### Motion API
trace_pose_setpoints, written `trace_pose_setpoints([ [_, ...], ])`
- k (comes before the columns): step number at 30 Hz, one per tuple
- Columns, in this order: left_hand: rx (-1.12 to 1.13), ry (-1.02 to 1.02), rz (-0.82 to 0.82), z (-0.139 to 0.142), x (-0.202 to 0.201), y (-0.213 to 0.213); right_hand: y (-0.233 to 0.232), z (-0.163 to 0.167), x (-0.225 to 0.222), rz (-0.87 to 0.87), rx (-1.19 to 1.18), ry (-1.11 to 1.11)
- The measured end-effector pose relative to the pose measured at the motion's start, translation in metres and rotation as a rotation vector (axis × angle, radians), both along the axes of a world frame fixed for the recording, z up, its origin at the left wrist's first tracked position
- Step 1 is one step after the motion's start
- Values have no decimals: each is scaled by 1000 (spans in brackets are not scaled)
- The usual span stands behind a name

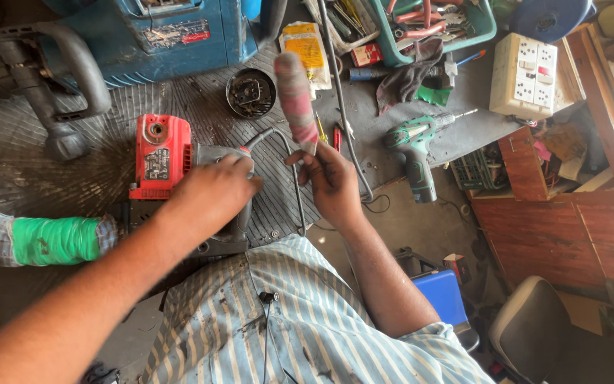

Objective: The person repairs a red rotary hammer drill at a cluttered workbench. They unscrew the rear housing with a screwdriver, tap components with a mallet, sand a part with a foam block, brush debris off the housing, and pull the tool apart, arranging removed parts on the bench.

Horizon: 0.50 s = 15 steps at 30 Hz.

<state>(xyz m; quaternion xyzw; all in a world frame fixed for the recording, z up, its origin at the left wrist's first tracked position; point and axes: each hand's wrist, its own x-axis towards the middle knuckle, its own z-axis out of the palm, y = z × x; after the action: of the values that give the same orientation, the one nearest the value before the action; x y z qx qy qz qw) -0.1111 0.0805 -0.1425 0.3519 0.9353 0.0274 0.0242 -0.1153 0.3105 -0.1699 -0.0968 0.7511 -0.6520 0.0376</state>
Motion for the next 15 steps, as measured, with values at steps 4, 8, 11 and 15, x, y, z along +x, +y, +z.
trace_pose_setpoints([
  [4, -145, -65, -177, 5, -17, 5, 6, -22, 2, -69, 4, -128],
  [8, -169, -89, -382, 7, -44, 12, 12, -41, 7, -143, 120, -195],
  [11, -211, -153, -482, 8, -61, 14, 19, -50, 12, -186, 156, -309],
  [15, -260, -183, -550, 11, -65, 16, 26, -55, 14, -239, 170, -161],
])
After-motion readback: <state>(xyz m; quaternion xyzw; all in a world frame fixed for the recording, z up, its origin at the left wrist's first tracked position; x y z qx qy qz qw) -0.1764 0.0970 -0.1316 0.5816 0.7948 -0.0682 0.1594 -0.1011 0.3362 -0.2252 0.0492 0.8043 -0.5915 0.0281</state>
